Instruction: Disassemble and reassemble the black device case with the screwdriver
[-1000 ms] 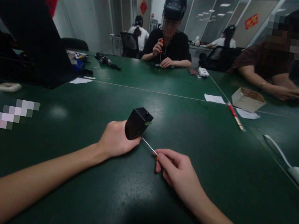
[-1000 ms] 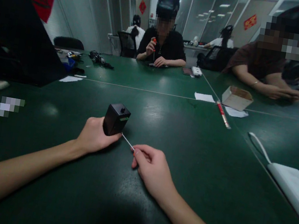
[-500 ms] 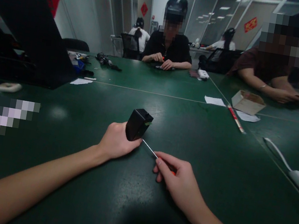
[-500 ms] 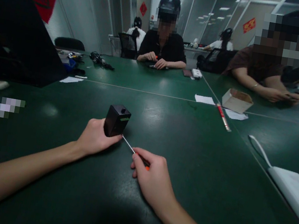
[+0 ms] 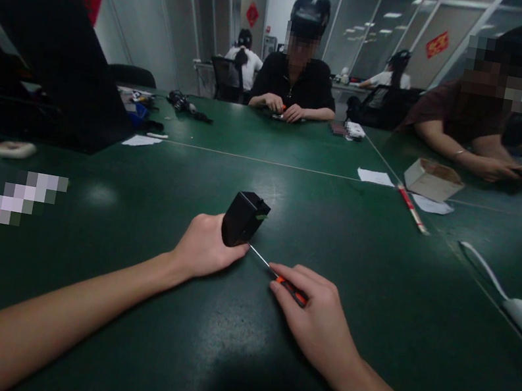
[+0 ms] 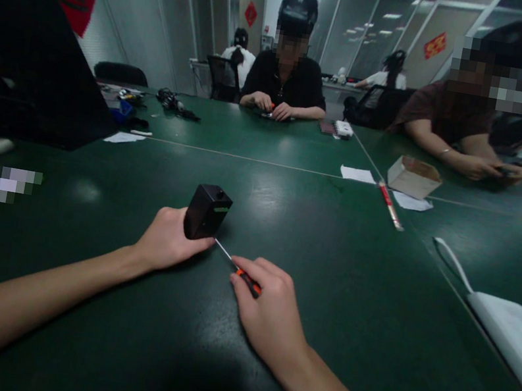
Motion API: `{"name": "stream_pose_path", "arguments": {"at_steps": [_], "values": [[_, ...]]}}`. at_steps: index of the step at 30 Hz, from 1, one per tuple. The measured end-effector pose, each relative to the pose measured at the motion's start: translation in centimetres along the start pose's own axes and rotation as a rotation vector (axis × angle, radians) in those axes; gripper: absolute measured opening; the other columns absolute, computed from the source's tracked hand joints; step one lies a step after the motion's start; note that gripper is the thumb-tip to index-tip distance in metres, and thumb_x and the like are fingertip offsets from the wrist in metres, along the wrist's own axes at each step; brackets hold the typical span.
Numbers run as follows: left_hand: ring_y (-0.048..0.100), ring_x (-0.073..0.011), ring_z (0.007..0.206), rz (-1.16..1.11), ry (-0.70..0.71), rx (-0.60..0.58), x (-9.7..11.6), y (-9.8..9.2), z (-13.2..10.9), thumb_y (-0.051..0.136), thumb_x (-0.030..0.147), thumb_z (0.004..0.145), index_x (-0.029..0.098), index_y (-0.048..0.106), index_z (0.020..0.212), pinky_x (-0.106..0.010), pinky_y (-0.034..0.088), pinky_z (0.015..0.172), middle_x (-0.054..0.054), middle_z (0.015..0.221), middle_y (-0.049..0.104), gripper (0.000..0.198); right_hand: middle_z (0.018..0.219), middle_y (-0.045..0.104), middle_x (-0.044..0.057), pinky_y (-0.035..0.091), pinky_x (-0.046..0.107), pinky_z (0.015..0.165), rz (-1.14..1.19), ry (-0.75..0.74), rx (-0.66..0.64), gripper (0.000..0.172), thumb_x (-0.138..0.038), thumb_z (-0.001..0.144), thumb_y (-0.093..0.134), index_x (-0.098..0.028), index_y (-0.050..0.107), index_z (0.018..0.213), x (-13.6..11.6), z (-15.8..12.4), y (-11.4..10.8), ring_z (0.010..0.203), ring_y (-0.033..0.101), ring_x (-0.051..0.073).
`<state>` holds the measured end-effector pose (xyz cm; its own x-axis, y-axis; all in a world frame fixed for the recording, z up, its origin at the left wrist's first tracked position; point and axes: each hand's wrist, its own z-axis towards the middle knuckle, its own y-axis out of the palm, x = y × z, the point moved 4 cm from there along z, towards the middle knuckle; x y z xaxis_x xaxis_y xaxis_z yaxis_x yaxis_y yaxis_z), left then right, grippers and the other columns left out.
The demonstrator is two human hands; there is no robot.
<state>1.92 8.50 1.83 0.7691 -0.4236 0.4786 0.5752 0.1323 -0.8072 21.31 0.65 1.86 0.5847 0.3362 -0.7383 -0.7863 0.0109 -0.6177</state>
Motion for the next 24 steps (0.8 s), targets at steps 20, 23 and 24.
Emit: {"name": "stream_pose_path", "arguments": {"at_steps": [20, 23, 24], "values": [[0.06, -0.0171, 0.057, -0.093, -0.015, -0.053, -0.02, -0.14, 0.22, 0.074, 0.042, 0.072, 0.016, 0.063, 0.071, -0.027, 0.04, 0.053, -0.002, 0.065, 0.066, 0.028, 0.094, 0.076, 0.004, 0.053, 0.033, 0.076, 0.004, 0.093, -0.005, 0.02, -0.024, 0.09, 0.058, -0.021, 0.073, 0.101, 0.03, 0.0, -0.64, 0.08, 0.069, 0.02], [0.059, -0.0168, 0.056, -0.09, -0.028, -0.057, 0.03, -0.1, 0.18, 0.074, 0.042, 0.071, 0.016, 0.063, 0.07, -0.027, 0.04, 0.053, -0.002, 0.065, 0.065, 0.028, 0.092, 0.075, 0.003, 0.051, 0.032, 0.073, -0.019, 0.098, 0.002, 0.016, -0.023, 0.087, 0.061, -0.021, 0.073, 0.097, -0.01, -0.05, -0.66, 0.076, 0.066, 0.019], [0.059, -0.0167, 0.056, -0.094, -0.034, -0.056, 0.04, -0.11, 0.18, 0.074, 0.042, 0.071, 0.016, 0.062, 0.07, -0.026, 0.04, 0.052, -0.002, 0.065, 0.065, 0.028, 0.092, 0.074, 0.003, 0.05, 0.031, 0.072, -0.026, 0.096, 0.007, 0.015, -0.023, 0.087, 0.062, -0.021, 0.073, 0.096, -0.02, -0.04, -0.69, 0.075, 0.065, 0.018]]}}
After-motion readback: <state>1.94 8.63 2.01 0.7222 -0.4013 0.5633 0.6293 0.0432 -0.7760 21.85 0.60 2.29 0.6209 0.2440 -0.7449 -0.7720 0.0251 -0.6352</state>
